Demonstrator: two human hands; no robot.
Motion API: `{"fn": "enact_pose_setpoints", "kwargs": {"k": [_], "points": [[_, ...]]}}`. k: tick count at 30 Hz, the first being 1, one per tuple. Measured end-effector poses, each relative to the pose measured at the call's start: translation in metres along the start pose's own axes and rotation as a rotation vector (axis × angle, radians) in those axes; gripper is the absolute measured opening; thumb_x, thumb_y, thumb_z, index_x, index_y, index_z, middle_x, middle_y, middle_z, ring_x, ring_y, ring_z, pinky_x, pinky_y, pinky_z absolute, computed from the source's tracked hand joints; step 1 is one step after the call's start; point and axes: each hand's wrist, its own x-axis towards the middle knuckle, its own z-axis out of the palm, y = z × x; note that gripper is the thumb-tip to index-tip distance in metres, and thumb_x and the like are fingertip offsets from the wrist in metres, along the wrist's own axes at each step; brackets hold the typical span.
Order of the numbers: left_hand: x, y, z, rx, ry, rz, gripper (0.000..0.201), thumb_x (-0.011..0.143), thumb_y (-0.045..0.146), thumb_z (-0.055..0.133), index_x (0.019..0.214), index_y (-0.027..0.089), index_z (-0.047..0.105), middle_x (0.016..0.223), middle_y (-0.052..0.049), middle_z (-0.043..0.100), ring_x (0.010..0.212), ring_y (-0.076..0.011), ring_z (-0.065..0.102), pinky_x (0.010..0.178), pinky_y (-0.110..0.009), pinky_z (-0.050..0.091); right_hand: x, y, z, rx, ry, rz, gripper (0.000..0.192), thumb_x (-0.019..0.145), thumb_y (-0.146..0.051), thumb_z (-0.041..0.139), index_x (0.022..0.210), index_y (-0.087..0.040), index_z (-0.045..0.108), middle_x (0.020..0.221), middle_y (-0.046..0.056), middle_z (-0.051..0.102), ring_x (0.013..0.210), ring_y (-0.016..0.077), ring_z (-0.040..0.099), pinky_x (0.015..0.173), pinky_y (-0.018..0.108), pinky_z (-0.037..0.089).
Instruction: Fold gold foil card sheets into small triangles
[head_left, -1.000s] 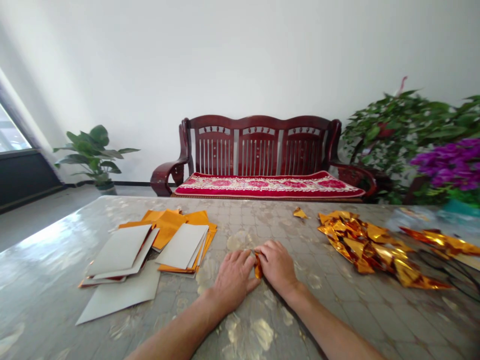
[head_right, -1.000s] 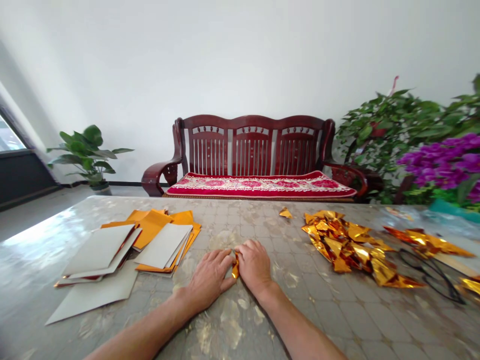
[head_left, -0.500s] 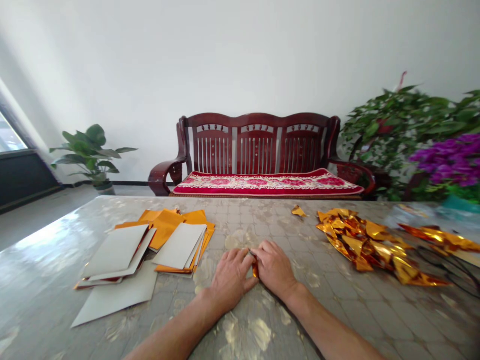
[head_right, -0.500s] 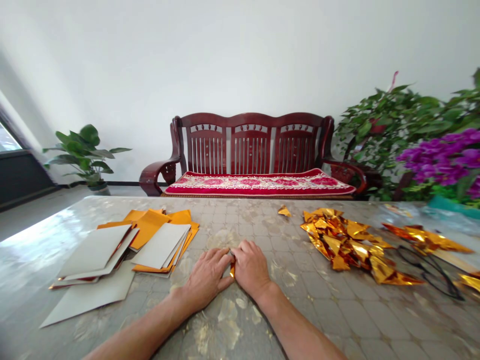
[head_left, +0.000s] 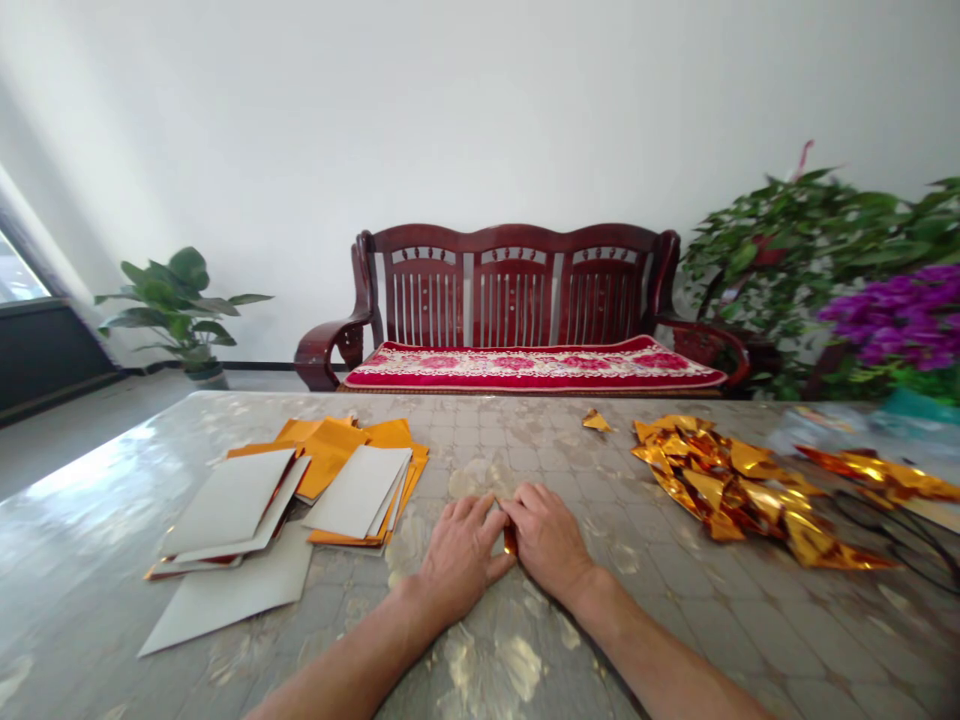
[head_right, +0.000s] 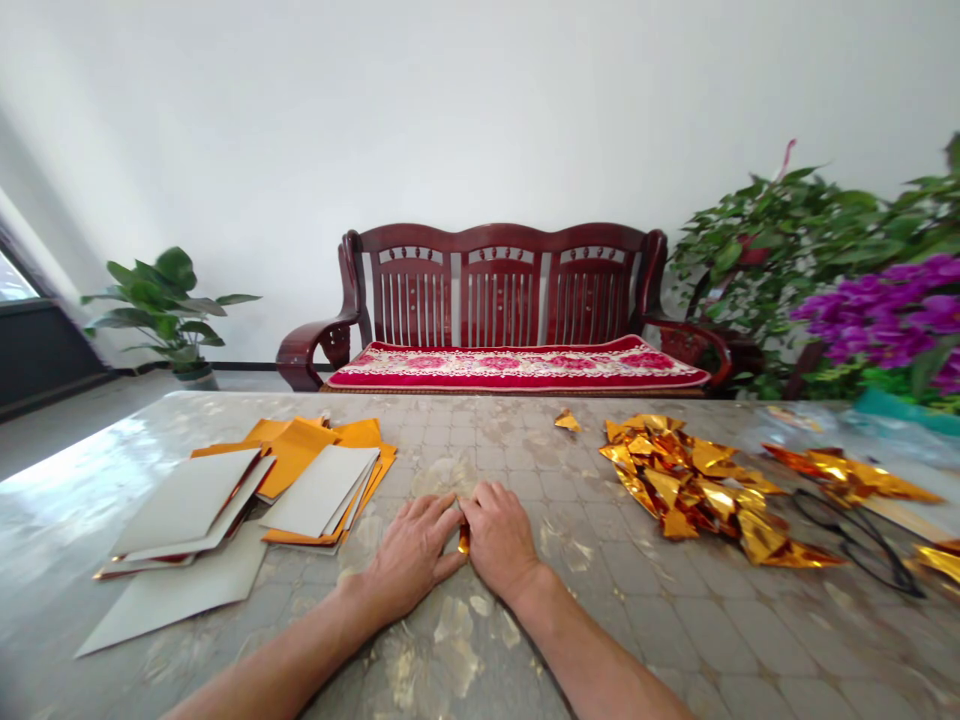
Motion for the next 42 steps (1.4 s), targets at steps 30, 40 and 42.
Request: {"fn": "enact_pose_setpoints", "kwargs": {"k": [30,40,42], "points": [[0.000,-0.002,-0.006,-0.046,0.006,0.017,0.030,0.088,0.040,0.060,0.115,0.025,0.056,0.136,-0.005,0.057,0.121,-0.0256,0.050,0.102,-0.043,0.040,0.001,0.002,-0.002,-0.020,-0.050,-0.035,0.013,0.094,-0.019,0.053,0.093,-0.022,0.065,0.096,0.005,0.060,0.092,0.0201,0.051,0.078,0.032,0.034],[0.000,-0.003,-0.006,-0.044,-0.010,-0.016,0.034,0.086,0.038,0.063,0.116,0.025,0.056,0.136,-0.005,0.057,0.123,-0.0262,0.051,0.103,-0.043,0.039,-0.002,0.005,-0.002,0.051,-0.044,-0.031,0.017,0.093,-0.016,0.051,0.093,-0.021,0.068,0.093,0.005,0.059,0.089,0.0183,0.051,0.080,0.029,0.036],[0.000,-0.002,-0.007,-0.043,-0.013,-0.023,0.032,0.087,0.037,0.062,0.116,0.024,0.056,0.137,-0.005,0.057,0.123,-0.0264,0.051,0.103,-0.044,0.039,-0.002,0.006,-0.003,0.084,-0.037,-0.030,0.020,0.093,-0.014,0.050,0.094,-0.021,0.069,0.092,0.005,0.059,0.088,0.0177,0.051,0.081,0.028,0.037]]}}
